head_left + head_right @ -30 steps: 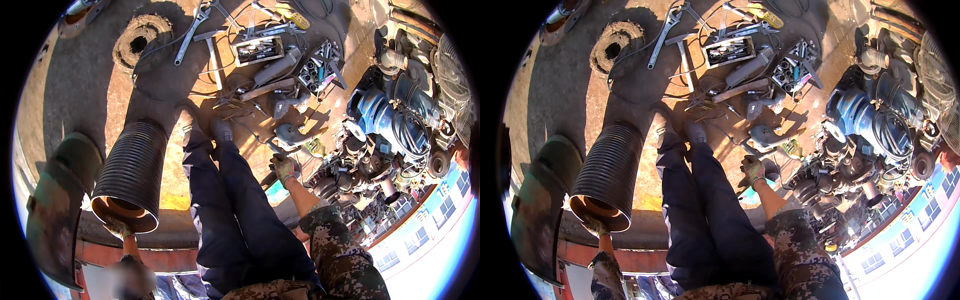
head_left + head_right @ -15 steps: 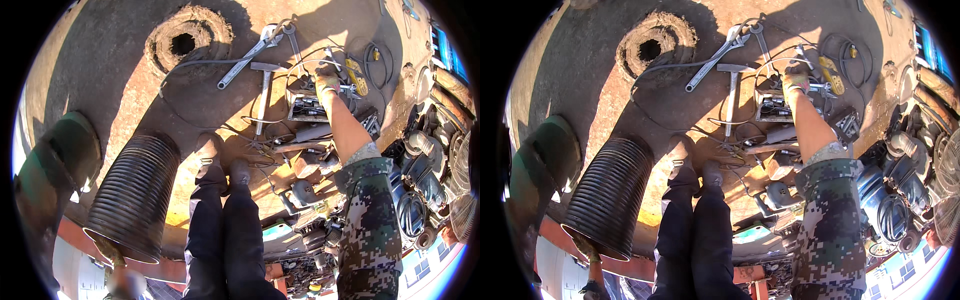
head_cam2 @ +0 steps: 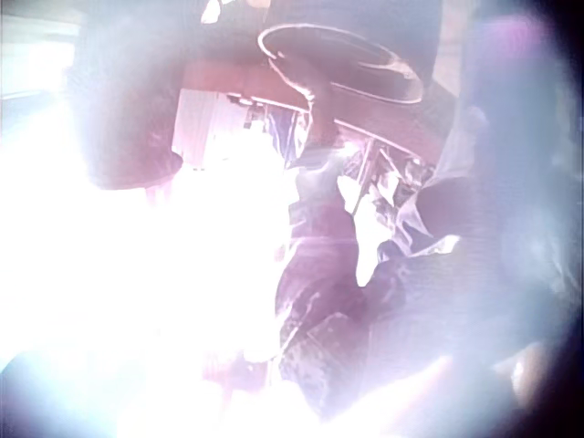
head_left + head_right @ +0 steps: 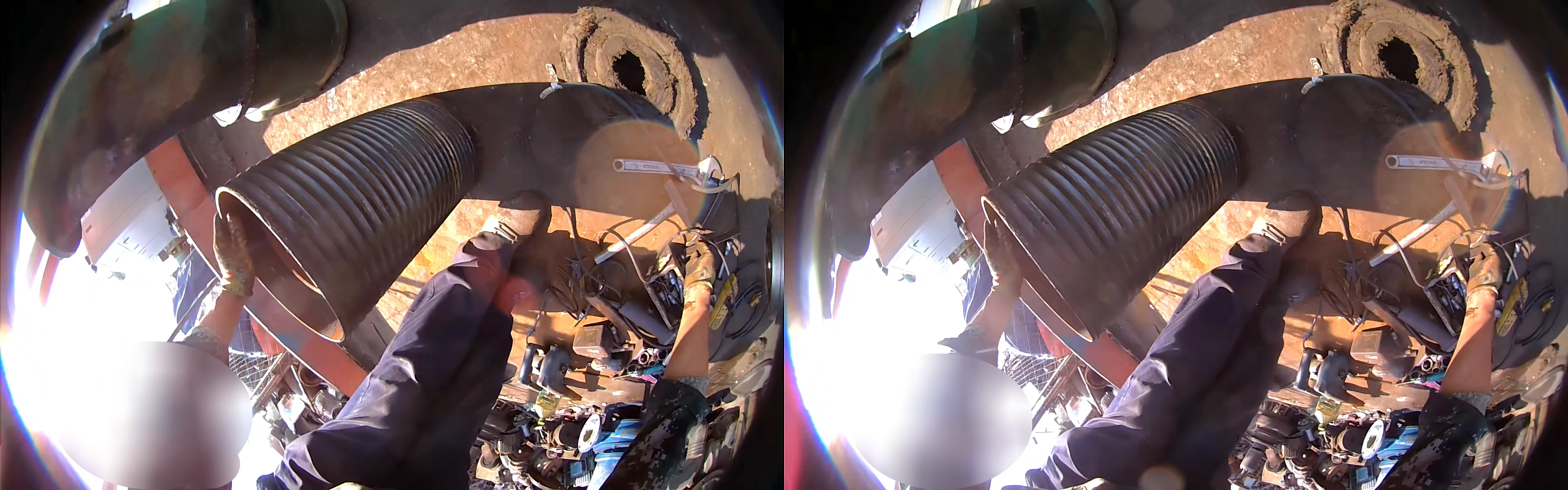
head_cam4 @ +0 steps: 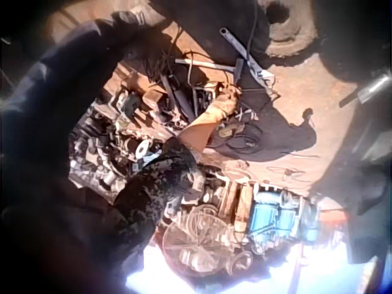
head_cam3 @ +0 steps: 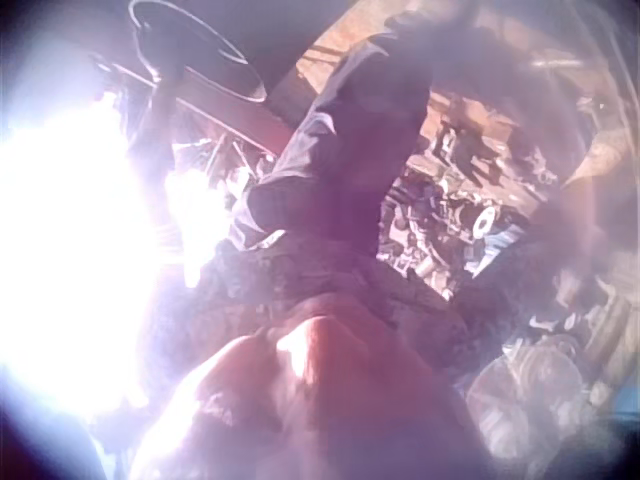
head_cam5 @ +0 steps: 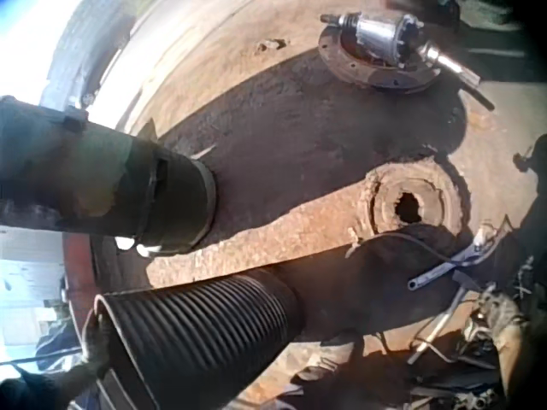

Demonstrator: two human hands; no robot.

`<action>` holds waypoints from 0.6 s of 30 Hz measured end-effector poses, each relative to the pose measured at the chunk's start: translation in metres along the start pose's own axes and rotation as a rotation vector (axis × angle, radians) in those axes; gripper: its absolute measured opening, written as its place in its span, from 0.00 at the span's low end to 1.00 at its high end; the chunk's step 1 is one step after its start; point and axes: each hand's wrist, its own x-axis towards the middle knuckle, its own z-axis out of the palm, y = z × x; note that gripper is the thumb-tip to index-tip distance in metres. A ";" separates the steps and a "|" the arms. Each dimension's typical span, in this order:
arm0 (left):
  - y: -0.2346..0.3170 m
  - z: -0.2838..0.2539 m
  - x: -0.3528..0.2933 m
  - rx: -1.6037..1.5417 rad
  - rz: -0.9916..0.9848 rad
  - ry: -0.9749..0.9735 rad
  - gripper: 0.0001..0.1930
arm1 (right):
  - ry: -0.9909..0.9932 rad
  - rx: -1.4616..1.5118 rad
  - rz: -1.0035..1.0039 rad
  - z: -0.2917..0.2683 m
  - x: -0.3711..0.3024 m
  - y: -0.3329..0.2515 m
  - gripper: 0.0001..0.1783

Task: The person uses an angle grinder to smooth the edges of a corrugated metal pipe. They repeatedly rotate the pipe and grind both ends, occasionally inspecting the interior and exterior surfaces.

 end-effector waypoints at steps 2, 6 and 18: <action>0.004 0.012 -0.003 0.315 0.053 -0.078 0.29 | -0.025 0.235 0.015 -0.026 -0.023 0.008 0.19; 0.022 0.001 -0.013 0.112 0.013 -0.035 0.26 | -0.411 1.002 0.238 -0.038 -0.144 -0.044 0.17; 0.149 0.019 -0.306 -0.737 -0.113 -0.973 0.20 | -0.829 1.062 -0.096 -0.151 -0.596 -0.260 0.07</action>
